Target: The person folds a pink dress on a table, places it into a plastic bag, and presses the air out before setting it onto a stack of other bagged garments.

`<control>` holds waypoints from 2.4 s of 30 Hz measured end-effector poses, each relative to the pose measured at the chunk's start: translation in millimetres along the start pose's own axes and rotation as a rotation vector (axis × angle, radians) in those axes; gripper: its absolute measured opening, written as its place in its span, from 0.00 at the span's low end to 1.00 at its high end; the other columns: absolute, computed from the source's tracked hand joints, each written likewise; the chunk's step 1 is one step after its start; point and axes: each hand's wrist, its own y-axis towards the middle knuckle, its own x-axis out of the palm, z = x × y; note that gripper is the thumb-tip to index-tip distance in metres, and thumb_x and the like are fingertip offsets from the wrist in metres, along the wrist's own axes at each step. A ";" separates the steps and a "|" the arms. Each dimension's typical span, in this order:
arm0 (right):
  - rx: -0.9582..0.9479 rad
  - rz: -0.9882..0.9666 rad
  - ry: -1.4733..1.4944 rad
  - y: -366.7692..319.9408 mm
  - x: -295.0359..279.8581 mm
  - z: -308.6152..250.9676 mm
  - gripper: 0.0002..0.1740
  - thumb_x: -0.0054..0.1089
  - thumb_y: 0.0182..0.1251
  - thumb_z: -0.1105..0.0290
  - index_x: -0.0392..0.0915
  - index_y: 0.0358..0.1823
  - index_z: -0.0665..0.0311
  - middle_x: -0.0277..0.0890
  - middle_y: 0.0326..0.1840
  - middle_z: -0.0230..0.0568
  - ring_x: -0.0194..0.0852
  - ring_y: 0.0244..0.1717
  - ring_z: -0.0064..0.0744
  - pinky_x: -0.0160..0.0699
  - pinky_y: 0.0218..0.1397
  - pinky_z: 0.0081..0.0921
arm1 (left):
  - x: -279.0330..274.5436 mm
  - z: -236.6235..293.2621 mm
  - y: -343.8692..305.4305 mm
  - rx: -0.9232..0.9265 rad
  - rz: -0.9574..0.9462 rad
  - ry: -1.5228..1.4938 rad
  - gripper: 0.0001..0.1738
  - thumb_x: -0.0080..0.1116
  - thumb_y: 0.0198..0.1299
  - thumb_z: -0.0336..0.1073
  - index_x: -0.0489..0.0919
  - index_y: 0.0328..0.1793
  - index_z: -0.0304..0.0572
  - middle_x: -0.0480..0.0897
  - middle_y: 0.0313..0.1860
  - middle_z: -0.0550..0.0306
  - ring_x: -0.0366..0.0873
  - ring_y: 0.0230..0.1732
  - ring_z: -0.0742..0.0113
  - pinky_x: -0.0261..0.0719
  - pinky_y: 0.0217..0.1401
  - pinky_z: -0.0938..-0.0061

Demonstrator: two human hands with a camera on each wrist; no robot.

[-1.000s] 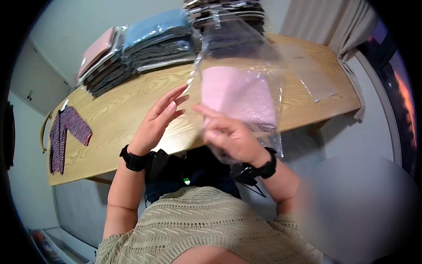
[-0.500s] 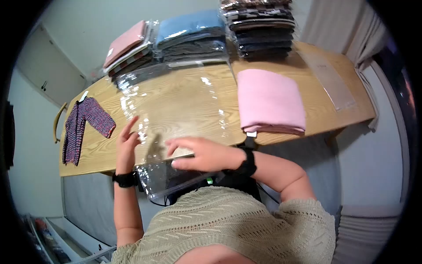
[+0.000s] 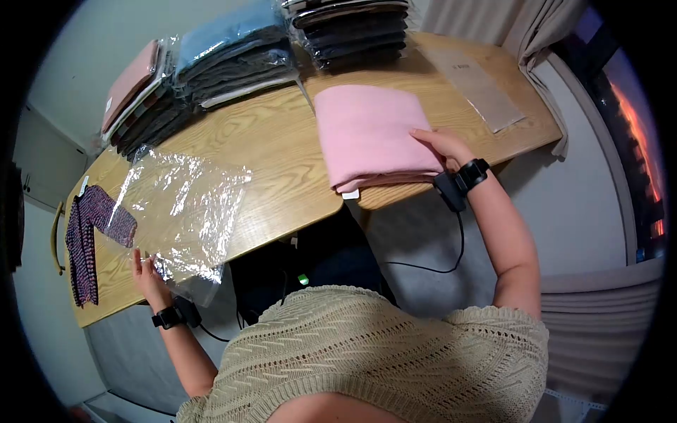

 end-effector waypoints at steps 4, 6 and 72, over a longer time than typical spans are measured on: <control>0.130 -0.024 -0.047 9.5 4.5 -3.6 0.24 0.63 0.59 0.65 0.71 0.54 0.70 0.77 0.48 0.46 0.77 0.45 0.32 0.78 0.45 0.28 | 12.9 -0.2 -4.7 -0.068 -0.045 -0.033 0.28 0.45 0.60 0.21 0.61 0.69 0.36 0.60 0.69 0.51 0.72 0.53 0.66 0.71 0.56 0.76; 0.199 -0.201 0.200 17.3 2.5 -6.3 0.22 0.63 0.58 0.67 0.72 0.53 0.68 0.77 0.47 0.46 0.77 0.45 0.32 0.79 0.48 0.31 | 22.8 12.5 -17.3 -0.128 -0.032 0.035 0.29 0.48 0.60 0.24 0.61 0.69 0.43 0.56 0.71 0.49 0.66 0.61 0.62 0.67 0.60 0.73; -0.100 -0.111 1.085 -24.6 57.4 96.9 0.24 0.56 0.60 0.70 0.64 0.57 0.66 0.69 0.53 0.44 0.68 0.54 0.40 0.70 0.56 0.41 | 314.6 43.4 -213.7 0.860 -1.535 0.540 0.32 0.55 0.57 0.40 0.62 0.68 0.47 0.56 0.70 0.39 0.49 0.71 0.37 0.53 0.69 0.48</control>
